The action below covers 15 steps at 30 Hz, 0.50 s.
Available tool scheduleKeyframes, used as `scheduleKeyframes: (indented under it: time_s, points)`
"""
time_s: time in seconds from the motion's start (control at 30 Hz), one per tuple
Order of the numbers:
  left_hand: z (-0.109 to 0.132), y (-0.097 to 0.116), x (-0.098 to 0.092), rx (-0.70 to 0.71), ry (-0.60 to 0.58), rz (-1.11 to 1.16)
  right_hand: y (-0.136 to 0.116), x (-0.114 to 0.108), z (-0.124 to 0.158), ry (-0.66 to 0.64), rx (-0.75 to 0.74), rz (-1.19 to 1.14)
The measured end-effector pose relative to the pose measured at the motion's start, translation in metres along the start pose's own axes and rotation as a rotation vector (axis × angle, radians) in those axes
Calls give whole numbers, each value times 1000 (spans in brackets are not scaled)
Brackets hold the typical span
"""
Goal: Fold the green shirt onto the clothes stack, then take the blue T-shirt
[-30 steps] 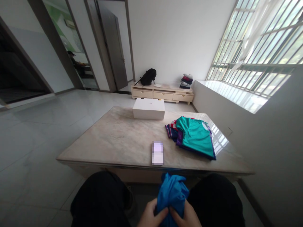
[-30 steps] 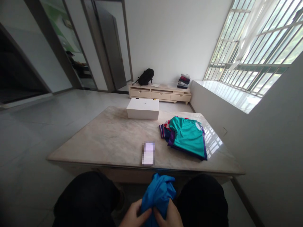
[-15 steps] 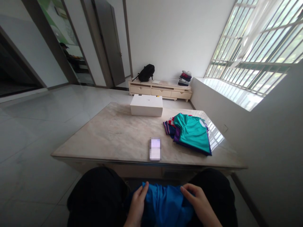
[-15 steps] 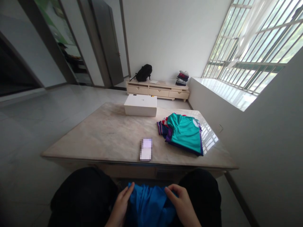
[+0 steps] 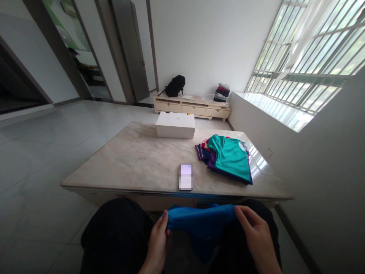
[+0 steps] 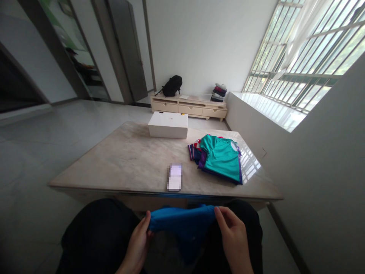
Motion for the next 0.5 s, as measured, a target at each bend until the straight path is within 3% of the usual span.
scheduleKeyframes:
  time_s: [0.1, 0.2, 0.33, 0.5]
  points:
    - [0, 2, 1, 15, -3, -5, -8, 5, 5, -50, 47, -146]
    - [0, 1, 6, 41, -84, -99, -7, 17, 14, -99, 227, -358]
    - [16, -16, 21, 80, -424, -240, -4, 43, 33, -112, 522, -675]
    - [52, -40, 30, 307, -815, -419, -8, 75, 59, -211, 683, -896]
Point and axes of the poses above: each hand's wrist, its own z-axis away from the middle knuckle, its own x-axis out of the palm, y = z × x, the point moved 5 cm from there along -z, towards the middle knuckle, and after that the axes turned 9 degrees about y, right-handed, at the moved point
